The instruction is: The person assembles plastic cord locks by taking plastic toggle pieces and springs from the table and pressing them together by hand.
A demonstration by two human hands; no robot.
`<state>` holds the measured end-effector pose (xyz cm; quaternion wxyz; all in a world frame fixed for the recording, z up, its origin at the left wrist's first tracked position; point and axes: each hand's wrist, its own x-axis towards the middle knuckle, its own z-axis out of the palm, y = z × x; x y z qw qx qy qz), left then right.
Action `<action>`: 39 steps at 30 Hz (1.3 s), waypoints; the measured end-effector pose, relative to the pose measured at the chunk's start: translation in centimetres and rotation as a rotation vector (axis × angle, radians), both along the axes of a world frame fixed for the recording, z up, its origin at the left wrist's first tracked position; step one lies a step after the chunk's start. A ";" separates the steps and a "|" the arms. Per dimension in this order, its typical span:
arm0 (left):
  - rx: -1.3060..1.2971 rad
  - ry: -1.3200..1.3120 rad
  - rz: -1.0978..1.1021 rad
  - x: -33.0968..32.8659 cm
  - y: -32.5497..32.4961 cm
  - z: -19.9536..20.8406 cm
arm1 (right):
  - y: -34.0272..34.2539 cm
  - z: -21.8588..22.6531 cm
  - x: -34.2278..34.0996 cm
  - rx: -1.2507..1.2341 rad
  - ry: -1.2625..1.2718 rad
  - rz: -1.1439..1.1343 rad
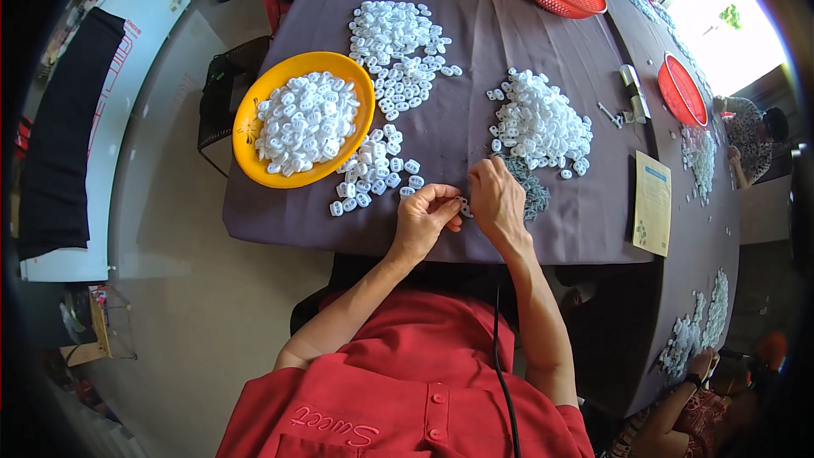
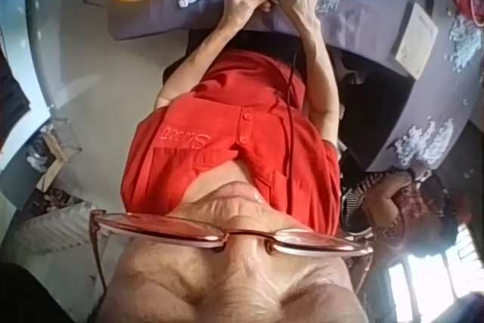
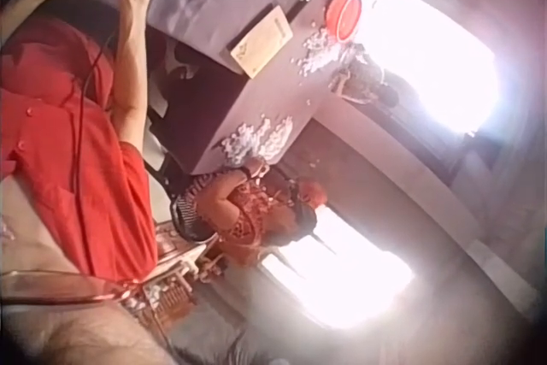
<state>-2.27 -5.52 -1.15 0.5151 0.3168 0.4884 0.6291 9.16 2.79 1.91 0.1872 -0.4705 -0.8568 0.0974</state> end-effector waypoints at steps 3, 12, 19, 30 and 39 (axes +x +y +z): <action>0.013 0.014 0.002 -0.1 0.1 0.3 | -0.5 0.6 0.6 -0.068 0.354 0.018; -0.037 -0.017 -0.060 -0.1 0.3 0.8 | -1.5 -0.3 1.6 -0.174 0.612 -0.030; -0.043 0.065 -0.059 0.2 0.1 0.4 | -2.7 0.3 2.5 -0.507 0.771 -0.149; -0.021 0.105 -0.035 0.3 0.2 0.8 | -3.7 -2.1 2.1 -0.636 0.922 -0.105; -0.003 0.113 -0.053 0.3 0.2 0.7 | -4.0 -1.5 2.0 -0.632 0.896 -0.081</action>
